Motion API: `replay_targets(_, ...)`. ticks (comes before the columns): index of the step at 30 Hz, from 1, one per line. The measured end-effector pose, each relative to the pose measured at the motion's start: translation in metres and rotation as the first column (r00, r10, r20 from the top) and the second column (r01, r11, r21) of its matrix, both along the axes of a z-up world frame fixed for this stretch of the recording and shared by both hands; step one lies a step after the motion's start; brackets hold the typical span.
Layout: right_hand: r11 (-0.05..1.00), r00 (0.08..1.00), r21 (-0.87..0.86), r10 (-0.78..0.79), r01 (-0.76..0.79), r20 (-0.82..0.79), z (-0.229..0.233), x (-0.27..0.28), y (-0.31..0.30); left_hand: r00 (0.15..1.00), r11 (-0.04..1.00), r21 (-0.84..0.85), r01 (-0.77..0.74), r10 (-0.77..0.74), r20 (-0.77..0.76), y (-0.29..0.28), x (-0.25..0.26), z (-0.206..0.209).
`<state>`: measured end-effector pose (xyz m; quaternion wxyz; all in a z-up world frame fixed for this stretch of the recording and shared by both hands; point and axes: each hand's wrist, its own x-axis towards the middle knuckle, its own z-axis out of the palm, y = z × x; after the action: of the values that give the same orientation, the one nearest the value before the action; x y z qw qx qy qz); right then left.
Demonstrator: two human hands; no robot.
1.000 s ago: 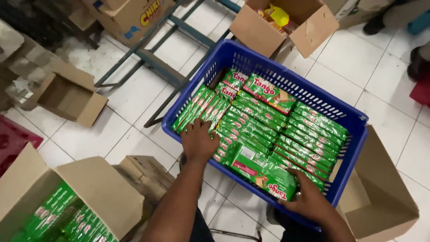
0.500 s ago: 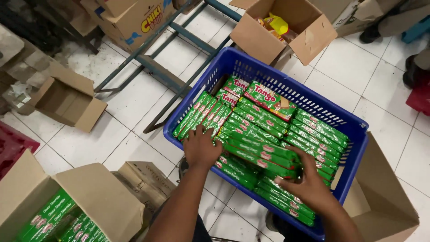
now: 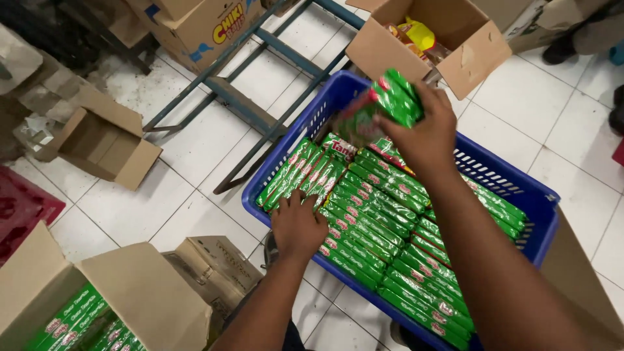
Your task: The person takes stacks of green packaged snacks from a cardboard box and places them into a blue plastic basket. They arrange the items neatly in rows within the basket, filling it up layer by layer.
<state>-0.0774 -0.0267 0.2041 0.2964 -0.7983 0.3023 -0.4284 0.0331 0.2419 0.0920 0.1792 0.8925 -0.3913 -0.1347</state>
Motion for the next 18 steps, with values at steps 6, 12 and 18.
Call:
replay_targets(6,1.000,0.998,-0.006,-0.001,0.000,-0.063,-0.068,0.067,-0.059,0.999,0.994,0.105,0.040,-0.038,-0.021,-0.001,0.004,0.000)
replay_targets(12,0.999,0.979,0.050,0.006,0.004,-0.206,-0.118,0.086,-0.084,0.999,0.993,0.109,0.041,-0.039,-0.022,-0.002,0.005,-0.009)
replay_targets(18,0.982,0.976,0.188,0.044,-0.003,-0.214,-0.109,0.088,-0.067,0.999,0.991,0.126,0.034,-0.033,-0.016,-0.004,0.003,-0.011)
